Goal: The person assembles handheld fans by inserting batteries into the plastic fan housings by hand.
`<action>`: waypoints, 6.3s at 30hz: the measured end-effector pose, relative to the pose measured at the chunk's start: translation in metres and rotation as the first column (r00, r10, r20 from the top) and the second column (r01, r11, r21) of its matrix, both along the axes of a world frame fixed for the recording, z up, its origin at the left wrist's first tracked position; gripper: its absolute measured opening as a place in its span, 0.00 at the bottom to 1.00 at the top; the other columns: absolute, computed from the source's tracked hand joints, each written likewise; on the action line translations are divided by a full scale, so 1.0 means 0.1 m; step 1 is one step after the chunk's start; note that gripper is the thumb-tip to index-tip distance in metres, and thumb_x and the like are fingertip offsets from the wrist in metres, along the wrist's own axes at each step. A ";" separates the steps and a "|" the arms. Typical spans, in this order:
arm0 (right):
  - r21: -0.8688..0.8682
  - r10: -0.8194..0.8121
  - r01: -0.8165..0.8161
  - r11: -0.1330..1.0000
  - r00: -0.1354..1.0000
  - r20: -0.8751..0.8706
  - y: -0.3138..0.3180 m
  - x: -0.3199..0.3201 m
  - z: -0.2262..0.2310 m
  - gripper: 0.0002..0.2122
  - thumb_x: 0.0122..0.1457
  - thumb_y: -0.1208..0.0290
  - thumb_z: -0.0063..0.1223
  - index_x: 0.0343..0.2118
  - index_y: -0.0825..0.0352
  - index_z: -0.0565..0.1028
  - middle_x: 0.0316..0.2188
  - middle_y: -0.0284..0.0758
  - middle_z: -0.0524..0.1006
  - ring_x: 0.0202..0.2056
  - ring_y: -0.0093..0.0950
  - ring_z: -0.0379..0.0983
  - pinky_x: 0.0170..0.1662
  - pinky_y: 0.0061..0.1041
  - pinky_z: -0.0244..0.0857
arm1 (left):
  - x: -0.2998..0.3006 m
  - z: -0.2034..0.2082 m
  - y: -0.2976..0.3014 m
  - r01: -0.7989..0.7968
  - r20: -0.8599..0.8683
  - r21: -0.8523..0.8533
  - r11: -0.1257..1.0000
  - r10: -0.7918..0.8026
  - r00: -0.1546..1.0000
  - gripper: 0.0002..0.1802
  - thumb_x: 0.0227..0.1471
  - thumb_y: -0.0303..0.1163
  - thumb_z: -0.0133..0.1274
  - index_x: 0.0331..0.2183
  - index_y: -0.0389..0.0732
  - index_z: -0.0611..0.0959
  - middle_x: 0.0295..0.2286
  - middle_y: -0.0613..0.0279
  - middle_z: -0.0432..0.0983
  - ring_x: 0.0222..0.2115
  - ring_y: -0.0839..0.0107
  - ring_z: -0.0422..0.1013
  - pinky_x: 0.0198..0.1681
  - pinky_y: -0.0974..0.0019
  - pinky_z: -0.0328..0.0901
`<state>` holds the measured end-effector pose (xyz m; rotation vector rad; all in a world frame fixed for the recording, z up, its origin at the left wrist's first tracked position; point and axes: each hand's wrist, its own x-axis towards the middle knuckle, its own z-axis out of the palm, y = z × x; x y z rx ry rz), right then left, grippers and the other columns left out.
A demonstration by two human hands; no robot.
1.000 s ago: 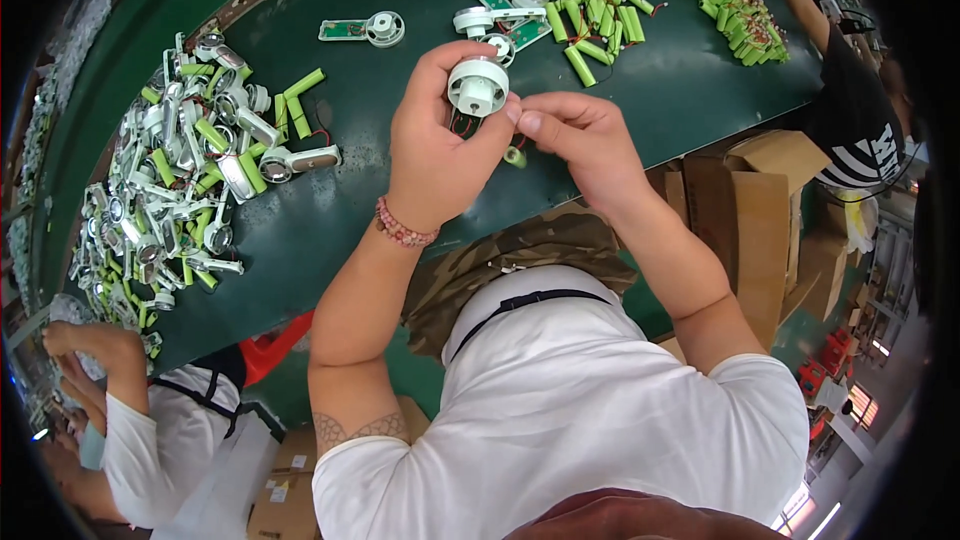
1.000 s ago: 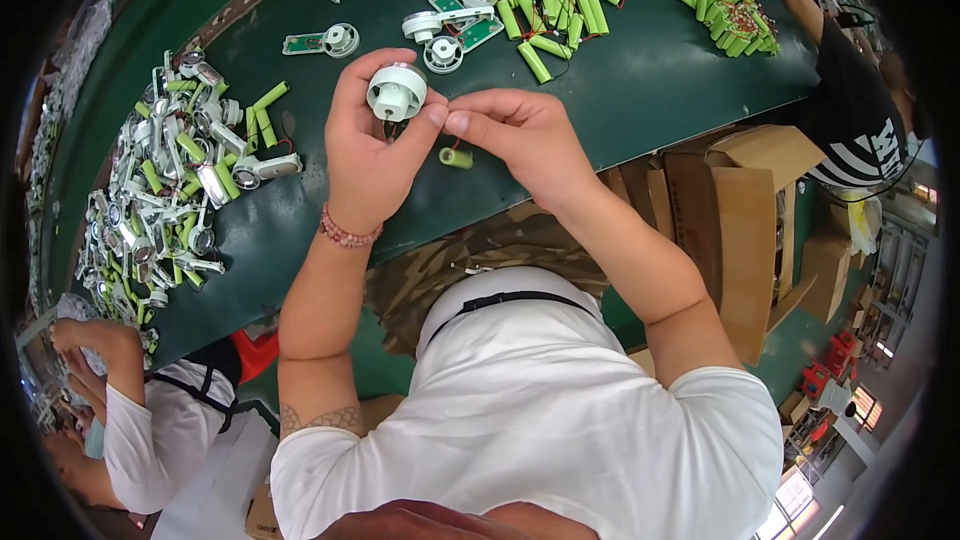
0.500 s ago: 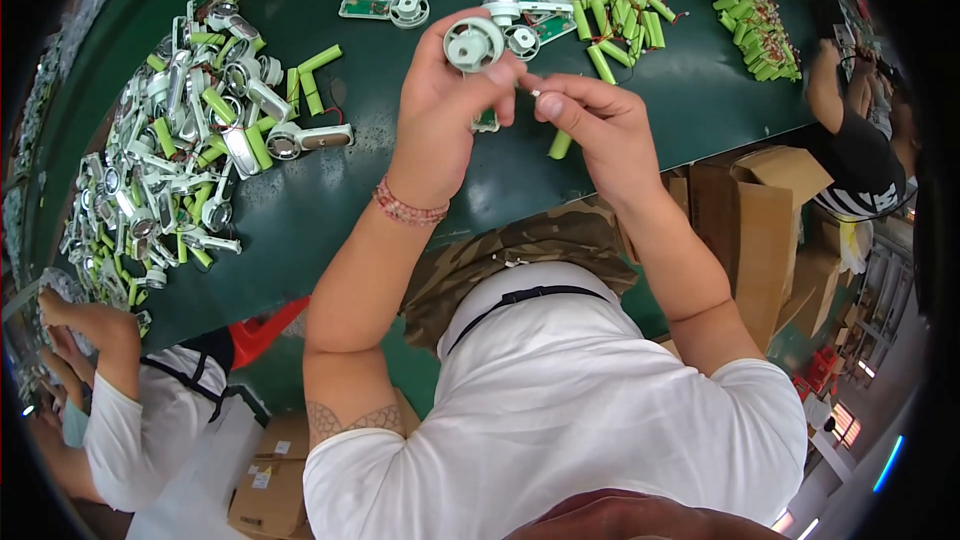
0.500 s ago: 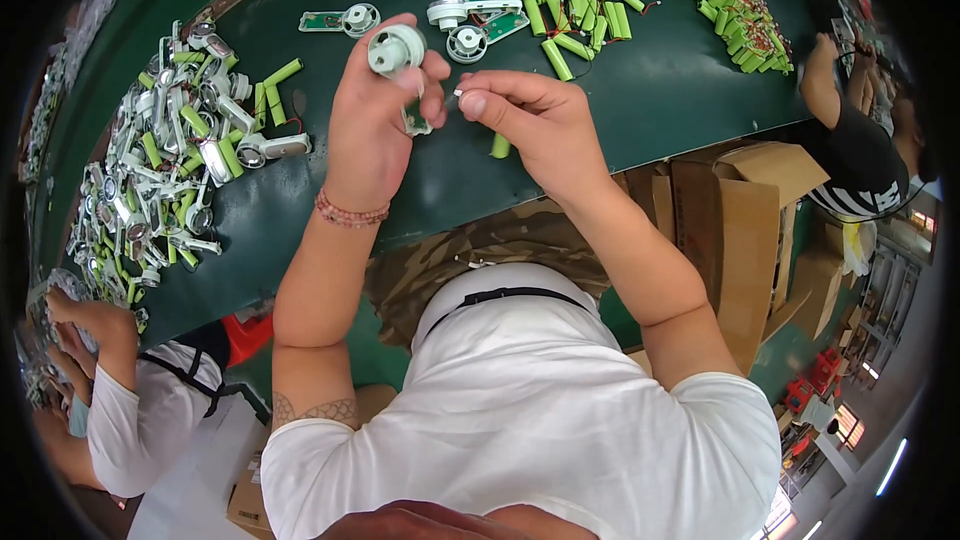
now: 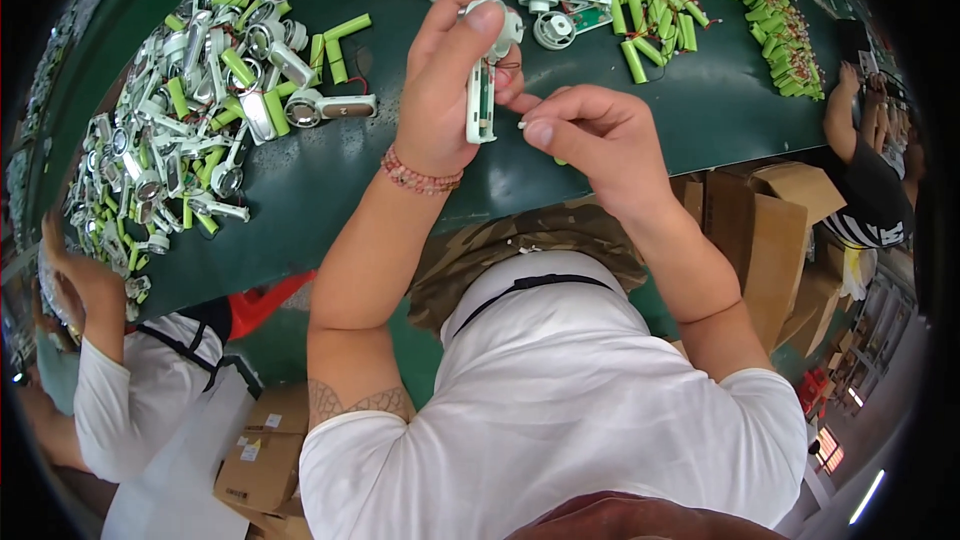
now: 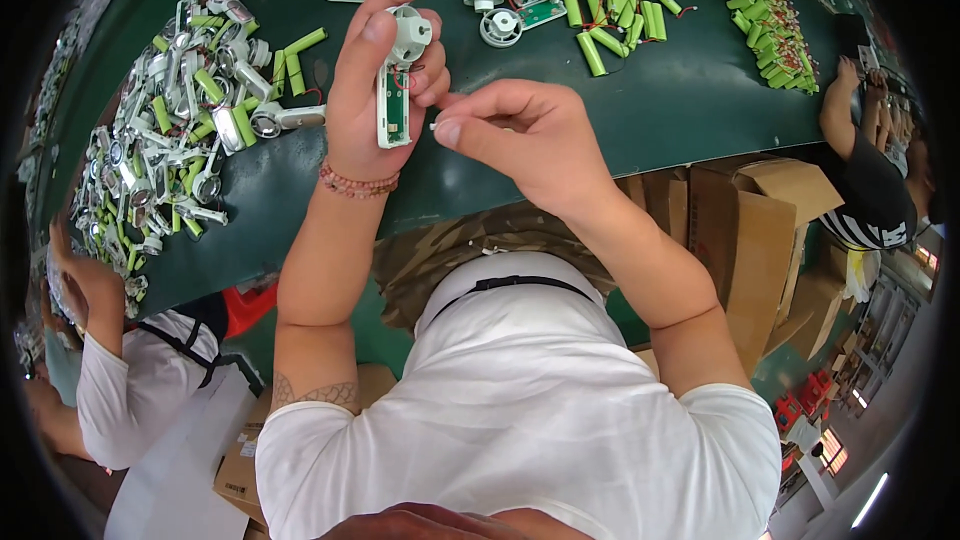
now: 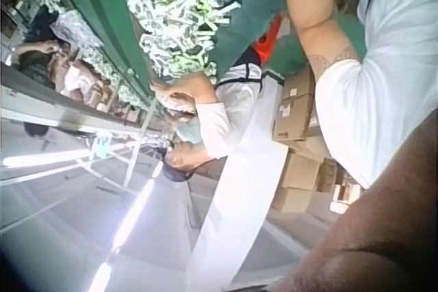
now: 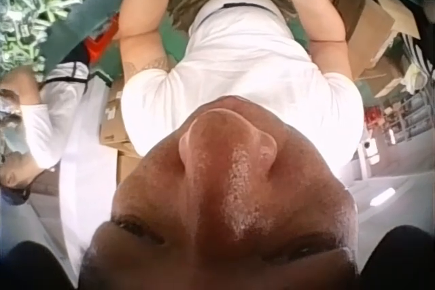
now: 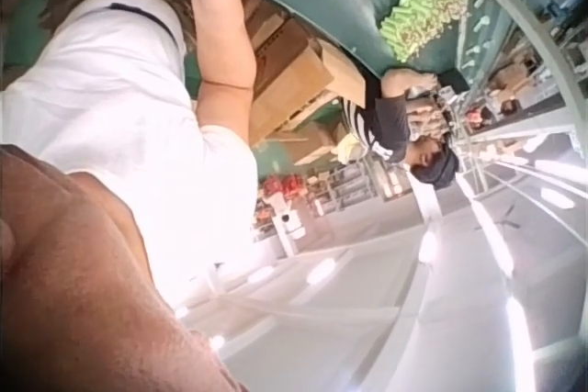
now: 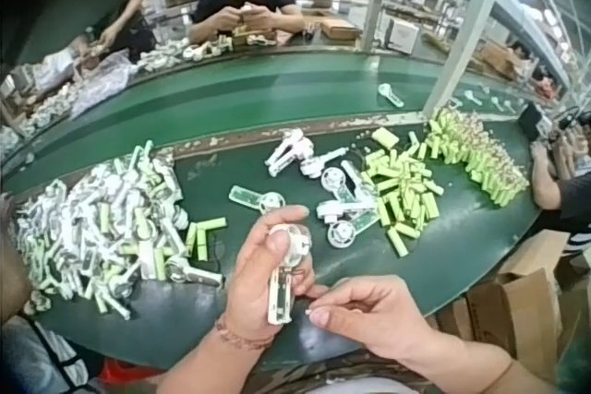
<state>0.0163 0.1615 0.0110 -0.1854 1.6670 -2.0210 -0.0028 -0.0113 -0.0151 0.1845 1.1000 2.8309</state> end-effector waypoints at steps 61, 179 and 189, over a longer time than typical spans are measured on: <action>0.153 -0.243 0.636 0.757 0.491 -0.837 0.97 -0.87 -0.36 0.07 0.55 0.73 0.58 0.36 0.67 0.81 0.36 0.37 0.80 0.39 0.27 0.75 0.63 0.37 0.51 | -0.46 -0.17 0.22 -0.536 -0.519 -0.843 -0.039 -0.205 0.830 0.18 0.50 0.23 0.50 0.45 0.45 0.79 0.39 0.54 0.74 0.36 0.57 0.73 0.38 0.58 0.67; -0.049 0.124 -0.120 0.992 0.988 0.091 0.02 -0.05 0.19 0.03 0.55 0.78 0.57 0.29 0.73 0.77 0.26 0.30 0.77 0.28 0.14 0.70 0.31 0.14 0.63 | -0.13 0.17 0.18 -0.018 -0.165 -0.222 0.975 -0.019 0.986 0.19 0.58 0.38 0.52 0.42 0.31 0.79 0.33 0.60 0.77 0.35 0.76 0.71 0.40 0.74 0.65; -0.042 0.115 -0.112 0.993 0.989 0.091 0.02 -0.04 0.18 0.03 0.55 0.79 0.56 0.28 0.72 0.77 0.25 0.30 0.77 0.27 0.14 0.70 0.30 0.14 0.63 | -0.12 0.17 0.17 -0.015 -0.166 -0.222 0.975 -0.022 0.986 0.18 0.58 0.38 0.52 0.42 0.31 0.80 0.33 0.61 0.77 0.34 0.77 0.71 0.40 0.74 0.65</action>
